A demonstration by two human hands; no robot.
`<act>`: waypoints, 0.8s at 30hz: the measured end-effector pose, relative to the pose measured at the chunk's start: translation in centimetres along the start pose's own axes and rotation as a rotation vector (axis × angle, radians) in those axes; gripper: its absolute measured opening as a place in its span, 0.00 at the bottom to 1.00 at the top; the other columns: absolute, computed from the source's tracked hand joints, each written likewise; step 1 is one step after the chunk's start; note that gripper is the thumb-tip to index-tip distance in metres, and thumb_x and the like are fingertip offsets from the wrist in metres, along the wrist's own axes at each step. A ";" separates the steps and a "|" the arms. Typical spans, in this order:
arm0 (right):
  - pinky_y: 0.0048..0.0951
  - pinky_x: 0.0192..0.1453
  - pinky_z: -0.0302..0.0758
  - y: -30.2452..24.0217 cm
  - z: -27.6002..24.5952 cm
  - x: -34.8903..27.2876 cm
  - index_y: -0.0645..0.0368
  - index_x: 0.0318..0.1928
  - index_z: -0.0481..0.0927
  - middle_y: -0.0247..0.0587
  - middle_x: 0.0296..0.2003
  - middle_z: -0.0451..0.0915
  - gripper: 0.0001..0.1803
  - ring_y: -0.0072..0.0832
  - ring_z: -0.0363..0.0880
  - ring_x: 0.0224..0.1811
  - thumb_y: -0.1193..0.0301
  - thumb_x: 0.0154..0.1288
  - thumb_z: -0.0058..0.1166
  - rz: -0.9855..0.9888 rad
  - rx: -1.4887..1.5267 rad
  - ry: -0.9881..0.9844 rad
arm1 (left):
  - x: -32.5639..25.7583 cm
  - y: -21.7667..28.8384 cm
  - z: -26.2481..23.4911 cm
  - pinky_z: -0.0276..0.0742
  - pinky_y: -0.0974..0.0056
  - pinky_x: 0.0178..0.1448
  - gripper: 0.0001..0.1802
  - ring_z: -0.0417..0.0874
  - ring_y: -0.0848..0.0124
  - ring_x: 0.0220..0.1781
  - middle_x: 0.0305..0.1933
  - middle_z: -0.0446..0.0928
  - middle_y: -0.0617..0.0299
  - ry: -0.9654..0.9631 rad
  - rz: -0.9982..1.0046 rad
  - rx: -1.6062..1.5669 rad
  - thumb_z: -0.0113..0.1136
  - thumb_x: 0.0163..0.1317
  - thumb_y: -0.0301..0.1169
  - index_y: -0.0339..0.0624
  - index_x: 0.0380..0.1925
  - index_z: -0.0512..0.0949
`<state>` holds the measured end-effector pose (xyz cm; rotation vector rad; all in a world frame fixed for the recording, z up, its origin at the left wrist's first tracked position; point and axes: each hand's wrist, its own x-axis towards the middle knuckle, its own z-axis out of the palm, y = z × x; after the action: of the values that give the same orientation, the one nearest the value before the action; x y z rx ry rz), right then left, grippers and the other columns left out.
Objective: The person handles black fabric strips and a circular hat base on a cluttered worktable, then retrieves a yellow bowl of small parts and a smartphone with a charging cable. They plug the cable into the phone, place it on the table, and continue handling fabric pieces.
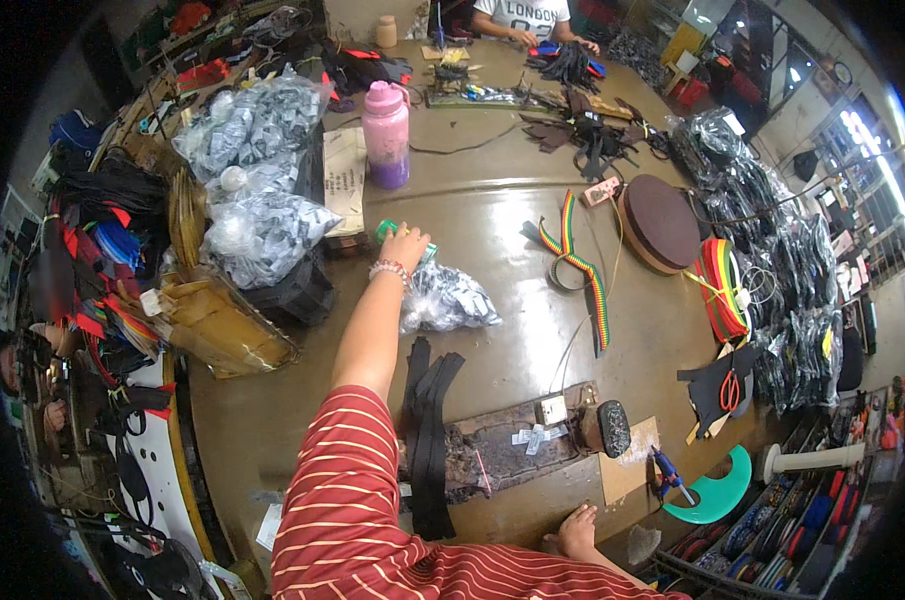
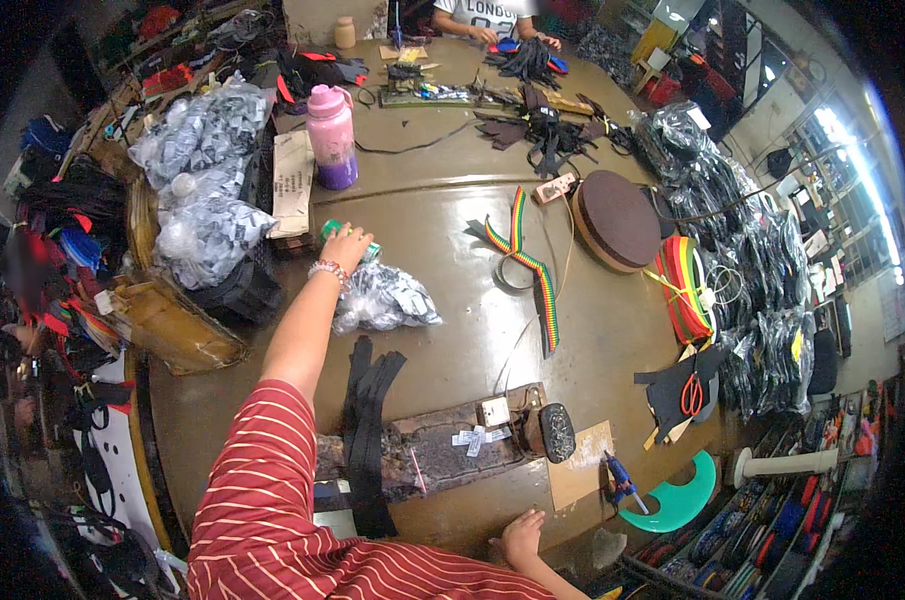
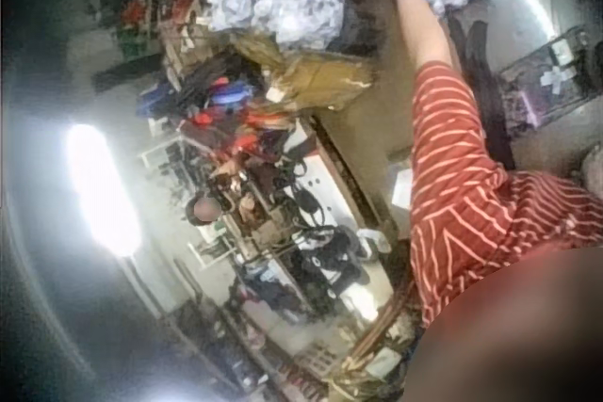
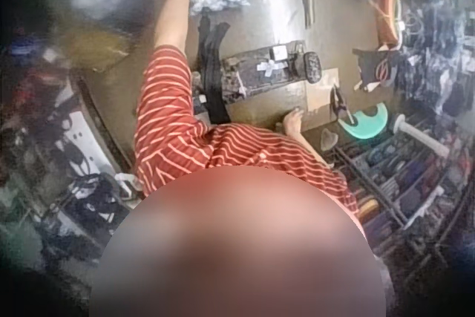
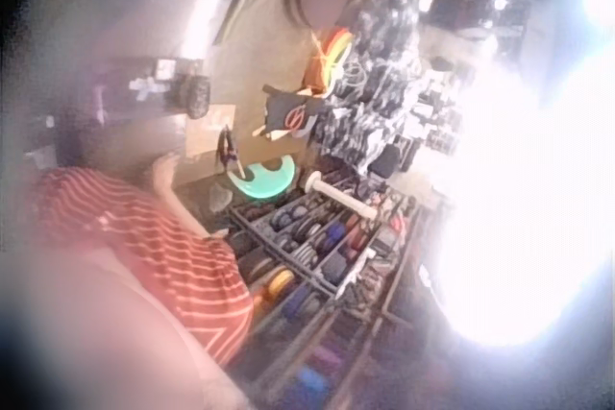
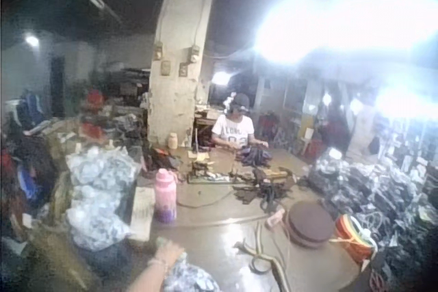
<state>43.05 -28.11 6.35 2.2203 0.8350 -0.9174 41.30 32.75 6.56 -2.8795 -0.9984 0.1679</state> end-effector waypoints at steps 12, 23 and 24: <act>0.42 0.63 0.64 1.4 5.8 3.3 0.88 0.59 0.47 0.86 0.58 0.50 0.62 0.65 0.55 0.63 0.40 0.47 0.57 0.003 -0.202 0.195 | 3.3 -2.8 3.6 0.69 0.54 0.56 0.39 0.74 0.49 0.52 0.50 0.72 0.40 0.615 -0.717 -1.059 0.73 0.38 0.30 0.33 0.52 0.64; 0.40 0.62 0.66 0.8 2.8 2.5 0.87 0.57 0.56 0.85 0.56 0.56 0.32 0.63 0.64 0.58 0.67 0.63 0.40 -0.058 -0.186 0.070 | -25.8 -11.1 -19.8 0.38 0.38 0.71 0.57 0.42 0.54 0.74 0.72 0.47 0.56 0.565 -0.088 0.065 0.74 0.33 0.45 0.62 0.67 0.54; 0.42 0.62 0.65 0.9 2.8 2.9 0.85 0.57 0.58 0.81 0.57 0.58 0.31 0.62 0.66 0.57 0.68 0.63 0.39 -0.044 -0.158 0.065 | -27.8 -14.1 -21.2 0.40 0.38 0.70 0.62 0.42 0.54 0.74 0.72 0.47 0.56 0.359 -0.290 0.206 0.76 0.30 0.45 0.59 0.68 0.49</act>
<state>44.29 -29.71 2.73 2.1120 0.9554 -0.7751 13.77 25.54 31.27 -2.4276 -1.2216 -0.2434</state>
